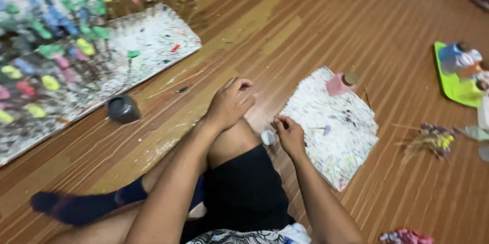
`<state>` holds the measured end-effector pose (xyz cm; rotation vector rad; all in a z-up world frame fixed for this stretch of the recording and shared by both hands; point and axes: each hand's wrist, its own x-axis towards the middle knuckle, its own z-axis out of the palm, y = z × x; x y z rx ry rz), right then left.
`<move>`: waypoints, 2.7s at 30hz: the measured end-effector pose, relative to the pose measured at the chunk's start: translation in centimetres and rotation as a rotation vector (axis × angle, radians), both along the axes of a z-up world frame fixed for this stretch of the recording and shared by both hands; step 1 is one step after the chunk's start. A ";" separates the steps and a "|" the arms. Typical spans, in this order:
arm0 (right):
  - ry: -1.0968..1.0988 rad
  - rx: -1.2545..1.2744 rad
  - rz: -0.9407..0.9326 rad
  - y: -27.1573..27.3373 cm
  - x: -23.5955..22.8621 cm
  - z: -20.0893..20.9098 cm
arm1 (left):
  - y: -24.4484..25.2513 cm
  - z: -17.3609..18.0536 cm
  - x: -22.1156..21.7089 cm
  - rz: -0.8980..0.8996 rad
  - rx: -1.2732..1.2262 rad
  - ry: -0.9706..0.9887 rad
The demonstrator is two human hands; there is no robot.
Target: Assembling small colorful fishing floats by attaching them to sticks and placing them into a foam base
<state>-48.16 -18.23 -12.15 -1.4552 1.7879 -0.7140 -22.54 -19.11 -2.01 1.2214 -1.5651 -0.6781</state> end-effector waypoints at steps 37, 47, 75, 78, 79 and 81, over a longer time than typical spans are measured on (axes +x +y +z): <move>-0.256 -0.651 0.200 -2.9 10.6 8.6 | 4.8 -0.1 6.7 0.255 0.109 -0.008; -0.367 -0.744 0.751 -0.6 28.6 8.4 | 15.9 -0.5 18.6 0.552 0.165 -0.051; 0.099 -0.263 0.864 -11.8 42.2 -1.2 | 16.9 -2.8 24.1 0.728 -0.113 0.271; 0.129 -0.272 0.889 -12.0 42.4 -2.5 | 17.4 -2.0 24.0 0.737 -0.107 0.302; 0.130 -0.264 0.891 -11.8 42.5 -2.8 | 17.5 -2.0 24.0 0.739 -0.099 0.304; 0.159 -0.315 0.894 -12.0 42.6 -3.1 | 17.1 -1.8 24.0 0.757 -0.128 0.323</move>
